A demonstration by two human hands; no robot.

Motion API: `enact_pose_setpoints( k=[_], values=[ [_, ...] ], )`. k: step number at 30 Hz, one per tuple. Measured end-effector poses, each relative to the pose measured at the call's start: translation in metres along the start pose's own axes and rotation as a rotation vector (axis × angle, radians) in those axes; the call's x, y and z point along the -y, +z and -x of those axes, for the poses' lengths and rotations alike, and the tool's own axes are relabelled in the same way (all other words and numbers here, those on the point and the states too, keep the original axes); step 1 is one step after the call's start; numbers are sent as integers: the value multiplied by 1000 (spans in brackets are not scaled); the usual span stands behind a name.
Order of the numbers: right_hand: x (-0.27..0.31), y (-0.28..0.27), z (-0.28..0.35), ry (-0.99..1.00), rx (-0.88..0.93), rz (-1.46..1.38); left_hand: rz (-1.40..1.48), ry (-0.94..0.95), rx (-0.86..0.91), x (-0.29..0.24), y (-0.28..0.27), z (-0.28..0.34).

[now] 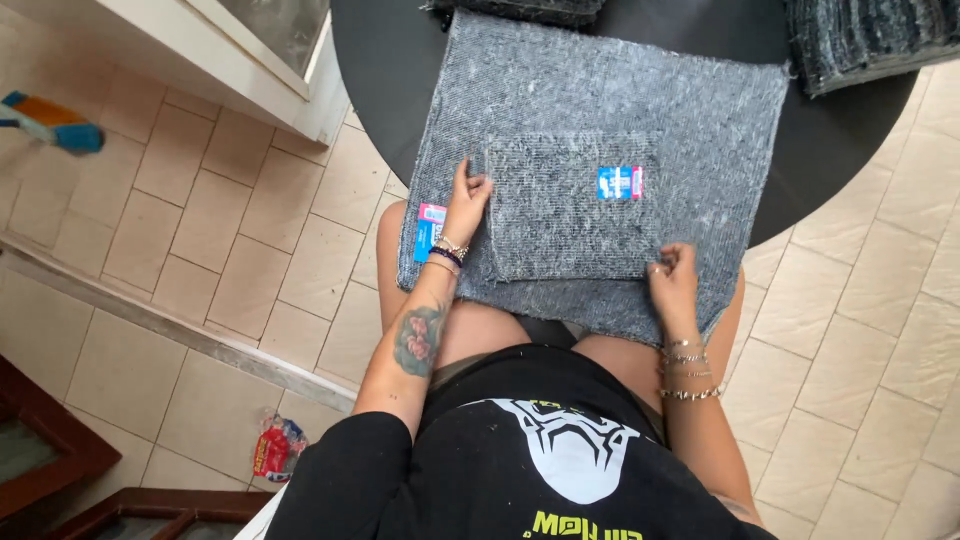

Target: The person is folding grey cloths and stacking them neatly on a black round table.

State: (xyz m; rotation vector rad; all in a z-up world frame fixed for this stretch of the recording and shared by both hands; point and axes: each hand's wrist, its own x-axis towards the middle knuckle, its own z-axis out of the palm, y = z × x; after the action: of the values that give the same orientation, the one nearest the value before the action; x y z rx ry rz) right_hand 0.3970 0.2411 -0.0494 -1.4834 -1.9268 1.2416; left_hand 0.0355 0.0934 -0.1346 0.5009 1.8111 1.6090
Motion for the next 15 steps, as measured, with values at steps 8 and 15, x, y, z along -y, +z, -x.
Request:
enact_pose_setpoints(
  k=[8,15],
  values=[
    [46,12,-55,24,83,-135,-799,-212,187,-44,18,16],
    [33,41,-50,-215,-61,45,-926,-60,23,-75,11,33]
  ],
)
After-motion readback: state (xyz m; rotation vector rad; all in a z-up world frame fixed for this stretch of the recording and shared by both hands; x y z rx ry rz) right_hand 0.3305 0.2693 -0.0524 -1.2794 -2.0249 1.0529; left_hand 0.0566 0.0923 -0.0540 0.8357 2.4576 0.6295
